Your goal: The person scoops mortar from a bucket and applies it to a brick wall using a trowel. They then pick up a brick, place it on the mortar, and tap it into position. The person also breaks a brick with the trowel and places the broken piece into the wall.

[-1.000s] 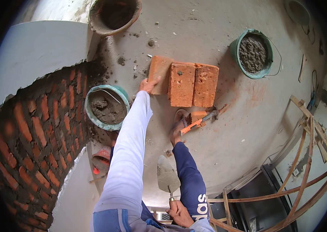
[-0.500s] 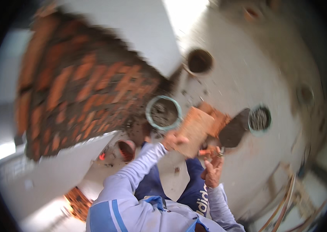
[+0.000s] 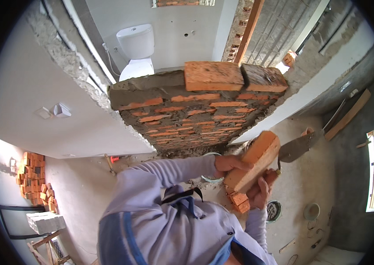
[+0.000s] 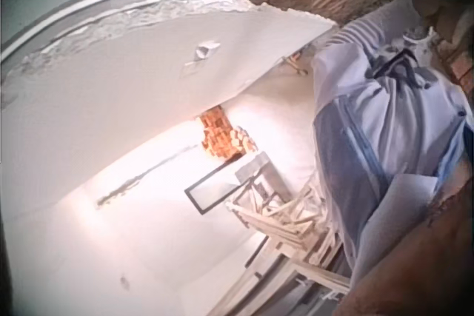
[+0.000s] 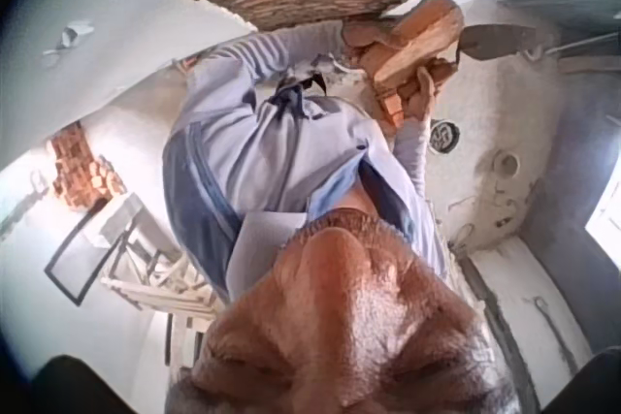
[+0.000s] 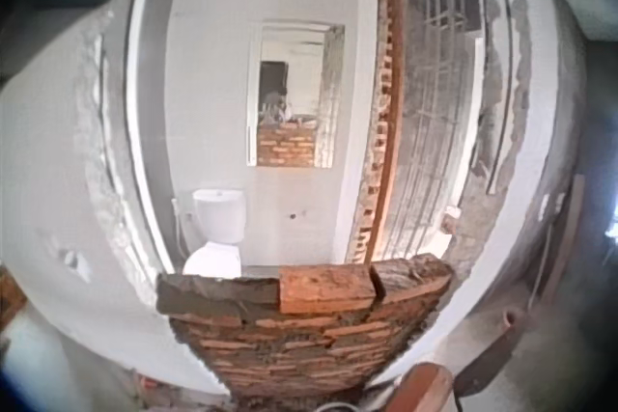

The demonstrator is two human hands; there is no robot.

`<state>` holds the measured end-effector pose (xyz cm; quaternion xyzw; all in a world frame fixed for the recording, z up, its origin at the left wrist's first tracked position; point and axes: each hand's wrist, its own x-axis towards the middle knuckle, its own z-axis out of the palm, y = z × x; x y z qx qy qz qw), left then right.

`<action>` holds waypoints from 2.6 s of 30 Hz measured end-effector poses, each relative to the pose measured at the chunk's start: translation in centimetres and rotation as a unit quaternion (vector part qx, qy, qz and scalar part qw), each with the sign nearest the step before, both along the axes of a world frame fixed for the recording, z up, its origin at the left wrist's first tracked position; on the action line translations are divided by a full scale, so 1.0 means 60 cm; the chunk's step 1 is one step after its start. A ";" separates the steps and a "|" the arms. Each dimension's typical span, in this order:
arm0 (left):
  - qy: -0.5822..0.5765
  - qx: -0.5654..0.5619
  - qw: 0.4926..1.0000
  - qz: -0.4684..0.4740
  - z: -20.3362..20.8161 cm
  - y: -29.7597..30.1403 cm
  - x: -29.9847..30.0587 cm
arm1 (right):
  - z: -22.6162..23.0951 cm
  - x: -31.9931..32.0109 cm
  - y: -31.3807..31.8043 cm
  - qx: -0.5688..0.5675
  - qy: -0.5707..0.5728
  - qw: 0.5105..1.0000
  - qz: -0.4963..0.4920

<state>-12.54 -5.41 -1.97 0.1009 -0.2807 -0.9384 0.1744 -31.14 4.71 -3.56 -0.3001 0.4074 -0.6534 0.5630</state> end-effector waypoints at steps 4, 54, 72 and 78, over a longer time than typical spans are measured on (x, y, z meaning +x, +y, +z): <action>-0.205 -0.242 0.933 0.169 0.150 -0.023 0.176 | 0.059 0.148 -0.064 -0.112 0.002 0.993 -0.030; -0.611 -0.671 0.212 0.364 0.114 -0.128 0.604 | 0.360 0.381 -0.321 -0.373 0.637 0.645 0.199; -0.561 -0.630 0.232 0.485 0.080 -0.095 0.595 | 0.358 0.496 -0.340 -0.340 0.653 0.636 0.229; -0.533 -0.634 0.232 0.511 0.082 -0.100 0.586 | 0.329 0.522 -0.351 -0.211 0.689 0.587 0.368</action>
